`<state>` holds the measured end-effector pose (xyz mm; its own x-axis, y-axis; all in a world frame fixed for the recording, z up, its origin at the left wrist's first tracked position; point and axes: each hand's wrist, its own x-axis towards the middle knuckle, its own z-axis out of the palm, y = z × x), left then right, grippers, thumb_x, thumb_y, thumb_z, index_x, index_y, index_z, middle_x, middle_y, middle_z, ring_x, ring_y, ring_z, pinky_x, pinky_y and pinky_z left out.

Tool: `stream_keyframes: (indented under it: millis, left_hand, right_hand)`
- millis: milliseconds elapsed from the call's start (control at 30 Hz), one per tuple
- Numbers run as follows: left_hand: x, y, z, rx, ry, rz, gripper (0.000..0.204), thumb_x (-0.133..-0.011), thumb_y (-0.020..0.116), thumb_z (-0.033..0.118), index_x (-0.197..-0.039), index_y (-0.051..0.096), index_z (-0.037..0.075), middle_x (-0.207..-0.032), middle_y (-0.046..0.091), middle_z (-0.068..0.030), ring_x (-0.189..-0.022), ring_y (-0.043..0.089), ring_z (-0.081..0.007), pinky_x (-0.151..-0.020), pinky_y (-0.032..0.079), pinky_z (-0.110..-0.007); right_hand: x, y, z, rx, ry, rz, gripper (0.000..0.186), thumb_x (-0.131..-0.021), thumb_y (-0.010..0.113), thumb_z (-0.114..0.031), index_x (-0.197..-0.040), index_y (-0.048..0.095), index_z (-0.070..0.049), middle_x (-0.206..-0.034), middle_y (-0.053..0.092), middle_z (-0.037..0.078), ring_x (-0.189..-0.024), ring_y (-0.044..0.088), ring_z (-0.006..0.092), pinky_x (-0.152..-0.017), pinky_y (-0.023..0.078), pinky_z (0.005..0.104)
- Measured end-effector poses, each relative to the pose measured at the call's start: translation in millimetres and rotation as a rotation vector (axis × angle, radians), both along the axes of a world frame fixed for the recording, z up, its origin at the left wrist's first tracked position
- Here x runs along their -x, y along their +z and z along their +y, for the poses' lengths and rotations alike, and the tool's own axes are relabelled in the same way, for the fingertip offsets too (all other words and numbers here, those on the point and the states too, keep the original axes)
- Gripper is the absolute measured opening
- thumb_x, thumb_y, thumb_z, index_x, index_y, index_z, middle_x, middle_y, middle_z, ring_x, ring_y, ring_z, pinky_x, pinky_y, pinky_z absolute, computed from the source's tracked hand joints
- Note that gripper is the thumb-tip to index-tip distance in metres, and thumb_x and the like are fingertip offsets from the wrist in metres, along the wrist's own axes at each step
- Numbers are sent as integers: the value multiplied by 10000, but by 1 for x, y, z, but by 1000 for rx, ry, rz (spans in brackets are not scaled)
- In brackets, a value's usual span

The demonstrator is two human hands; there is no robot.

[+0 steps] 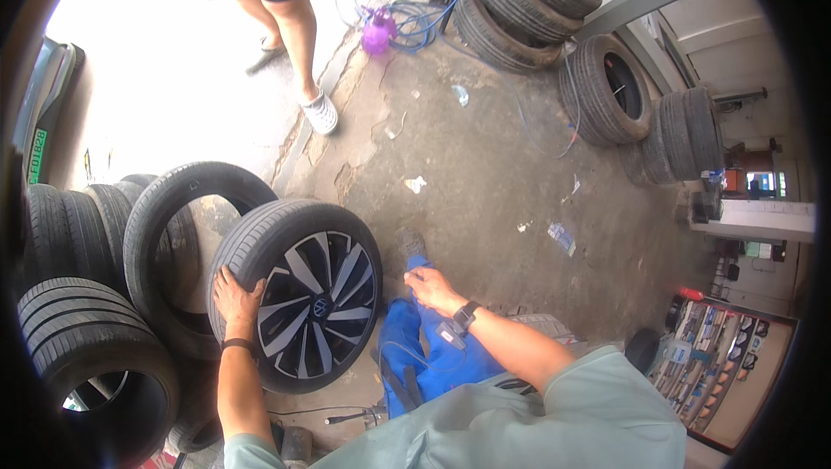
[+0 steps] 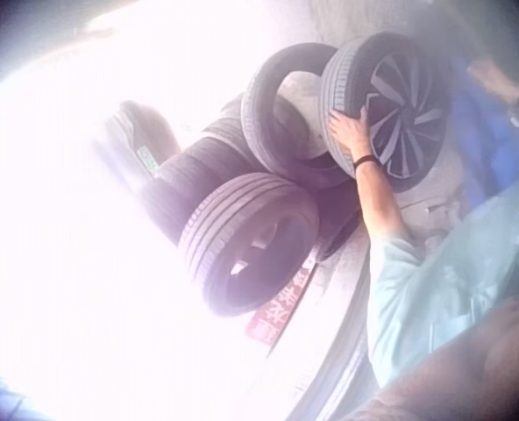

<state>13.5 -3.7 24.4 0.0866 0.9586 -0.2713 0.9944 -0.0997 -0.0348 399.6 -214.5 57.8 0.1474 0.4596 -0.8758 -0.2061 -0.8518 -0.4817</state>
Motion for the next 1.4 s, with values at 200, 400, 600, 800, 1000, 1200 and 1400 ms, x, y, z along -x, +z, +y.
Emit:
stream_keyframes:
  millis: [200,400,600,800,1000,1200,1400]
  left_hand:
    - [-61,52,-78,-25,209,-566,783,-838,806,389,-1394,499,-69,-1389,561,-283,-1329,504,-434,-1139,395,-474]
    - [-164,177,-174,250,445,-1166,471,-942,742,298,-1277,661,-23,-1187,723,-212,-1084,705,-279,-954,539,-367]
    - [-190,258,-207,66,595,-1540,192,-1018,603,53,-1157,686,-51,-1017,730,-94,-873,682,-121,-789,546,-252]
    - [-219,291,-228,-189,664,-1420,238,-950,644,-48,-1187,668,-43,-1070,719,-78,-940,667,-126,-844,541,-258]
    - [-278,302,-266,-459,931,-1557,246,-917,651,-89,-1160,666,-55,-1039,712,-89,-918,675,-138,-857,554,-263]
    - [-326,322,-298,-684,1063,-1454,285,-885,654,-98,-1163,659,-37,-1003,694,-55,-901,660,-118,-845,532,-249]
    - [-340,326,-327,-732,1053,-1308,311,-860,662,-88,-1166,653,-32,-954,707,-67,-851,672,-117,-786,543,-248]
  right_hand:
    - [-25,114,5,-60,24,95,264,-1065,572,-299,-988,642,-57,-654,471,-50,-527,415,59,-467,333,240]
    - [0,187,15,-346,359,288,323,-1066,579,-349,-929,661,-69,-673,503,-58,-557,446,43,-494,368,219]
    - [19,232,43,-431,689,415,348,-1074,564,-356,-901,653,-67,-672,500,-62,-588,427,45,-511,363,242]
    - [4,257,68,-441,956,454,384,-1078,548,-364,-854,641,-66,-665,510,-47,-588,428,52,-525,358,240]
    - [-20,280,82,-583,1401,402,427,-1072,545,-394,-893,657,-23,-691,565,-13,-642,498,86,-598,432,285]
    - [-34,288,70,-573,1593,389,497,-1066,516,-465,-1018,684,1,-775,631,39,-725,573,134,-662,480,327]
    - [-26,289,48,-660,1656,366,532,-1053,519,-495,-1132,665,10,-828,660,75,-734,609,154,-673,501,323]
